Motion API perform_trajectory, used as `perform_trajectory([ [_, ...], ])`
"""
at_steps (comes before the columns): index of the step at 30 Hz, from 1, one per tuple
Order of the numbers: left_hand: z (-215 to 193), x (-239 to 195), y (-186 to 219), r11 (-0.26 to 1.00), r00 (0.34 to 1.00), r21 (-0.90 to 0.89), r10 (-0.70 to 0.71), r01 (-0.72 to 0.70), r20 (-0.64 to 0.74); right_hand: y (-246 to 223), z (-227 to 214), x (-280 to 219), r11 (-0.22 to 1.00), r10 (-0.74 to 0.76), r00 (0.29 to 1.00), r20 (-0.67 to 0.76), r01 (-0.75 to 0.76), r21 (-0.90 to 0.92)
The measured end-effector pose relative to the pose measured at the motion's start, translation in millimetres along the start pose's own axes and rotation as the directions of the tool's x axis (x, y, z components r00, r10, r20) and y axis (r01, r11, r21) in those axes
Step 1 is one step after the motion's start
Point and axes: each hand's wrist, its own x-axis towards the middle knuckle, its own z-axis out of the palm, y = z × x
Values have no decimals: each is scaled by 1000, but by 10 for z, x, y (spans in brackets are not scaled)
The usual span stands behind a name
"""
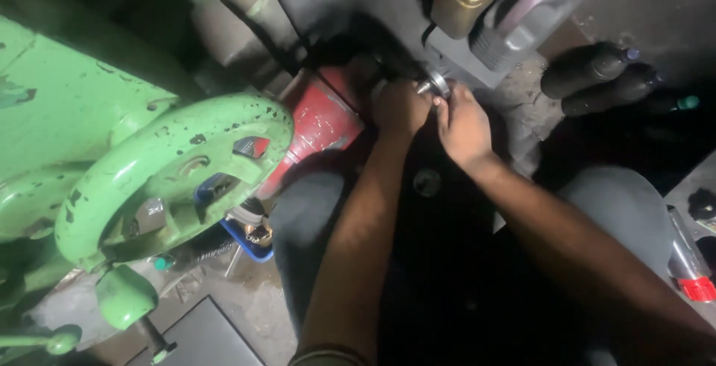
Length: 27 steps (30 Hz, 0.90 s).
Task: The person kneels beside a green industrial machine with a large handwheel and uses a wrench to loosen a fitting on a red cylindrical component. They repeatedly turn the wrench, handle a metal cap and fitting by hand, and reposition the tool while working on the assembly.
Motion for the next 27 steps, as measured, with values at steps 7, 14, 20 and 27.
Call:
perform_trajectory([
  [7,-6,-18,-13,996,995,-36,-87,85,-47,-282,-118,239,988,-87,991,-103,72,-140],
  [14,-155,-47,17,998,994,-45,-56,52,-93,-340,-217,217,992,-61,998,-22,58,-115],
  [20,15,-19,-32,997,997,64,41,-37,-70,77,-3,114,994,-23,993,112,35,-107],
  [27,-94,-71,41,1000,995,-12,11,-12,-95,108,111,103,994,9,998,67,-1,-109],
])
